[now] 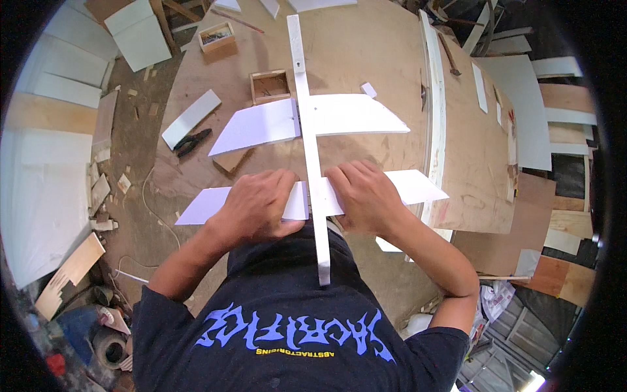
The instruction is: The person assembles pieces of a white model airplane by fitting sections together and hammering small fasteners into the structure.
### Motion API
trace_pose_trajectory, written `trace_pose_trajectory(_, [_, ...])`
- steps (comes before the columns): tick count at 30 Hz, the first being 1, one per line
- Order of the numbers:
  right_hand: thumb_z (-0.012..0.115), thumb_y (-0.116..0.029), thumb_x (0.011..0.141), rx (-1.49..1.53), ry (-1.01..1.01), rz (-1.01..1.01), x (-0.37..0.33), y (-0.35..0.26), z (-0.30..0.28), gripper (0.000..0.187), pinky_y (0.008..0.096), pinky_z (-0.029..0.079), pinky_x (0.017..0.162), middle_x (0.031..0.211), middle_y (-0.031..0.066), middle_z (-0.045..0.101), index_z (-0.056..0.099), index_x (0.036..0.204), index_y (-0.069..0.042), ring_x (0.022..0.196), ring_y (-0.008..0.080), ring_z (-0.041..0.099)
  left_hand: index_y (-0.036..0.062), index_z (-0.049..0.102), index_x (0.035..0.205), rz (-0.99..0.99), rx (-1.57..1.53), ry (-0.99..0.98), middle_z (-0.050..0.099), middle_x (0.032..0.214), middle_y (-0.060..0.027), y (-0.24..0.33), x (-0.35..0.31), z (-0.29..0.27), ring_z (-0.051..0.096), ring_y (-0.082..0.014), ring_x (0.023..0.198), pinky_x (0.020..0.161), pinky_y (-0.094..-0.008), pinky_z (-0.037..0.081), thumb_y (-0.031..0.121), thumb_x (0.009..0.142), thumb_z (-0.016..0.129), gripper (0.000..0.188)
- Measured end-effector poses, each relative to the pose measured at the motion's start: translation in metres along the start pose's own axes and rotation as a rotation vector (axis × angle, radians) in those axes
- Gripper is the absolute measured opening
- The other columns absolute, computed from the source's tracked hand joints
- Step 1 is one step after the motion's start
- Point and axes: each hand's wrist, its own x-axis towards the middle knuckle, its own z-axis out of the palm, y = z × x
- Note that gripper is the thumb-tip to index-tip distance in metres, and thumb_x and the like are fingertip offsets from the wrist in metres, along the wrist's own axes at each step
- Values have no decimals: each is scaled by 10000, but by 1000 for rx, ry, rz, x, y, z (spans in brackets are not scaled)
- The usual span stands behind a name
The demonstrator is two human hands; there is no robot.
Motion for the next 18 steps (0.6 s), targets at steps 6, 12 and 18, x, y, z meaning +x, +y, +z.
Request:
trace_pose_trajectory(6, [754, -174, 730, -23, -6, 34, -7, 2, 10, 409, 394, 532, 830, 926, 130, 646, 621, 1086, -25, 901, 305, 675, 18, 577, 1056, -50, 42, -134, 678, 945, -164, 8, 12, 5, 716, -358, 908, 763, -456, 573, 436, 776, 860, 577])
trace_pose_trajectory(12, [639, -137, 826, -102, 111, -73, -4, 8, -10, 192, 380, 519, 760, 861, 100, 616, 607, 992, -46, 833, 274, 662, 8, 636, 1035, -59, 99, -33, 704, 898, -159, 26, 21, -5, 740, -335, 832, 711, -432, 600, 423, 759, 874, 552])
trace_pose_trajectory(18, [649, -136, 823, -112, 171, -127, 0, 11, -22, 229, 368, 517, 747, 873, 90, 625, 634, 1033, -46, 823, 260, 652, -10, 670, 1081, -46, 96, 27, 721, 908, -161, 34, 22, -13, 749, -328, 837, 710, -423, 611, 365, 740, 867, 543])
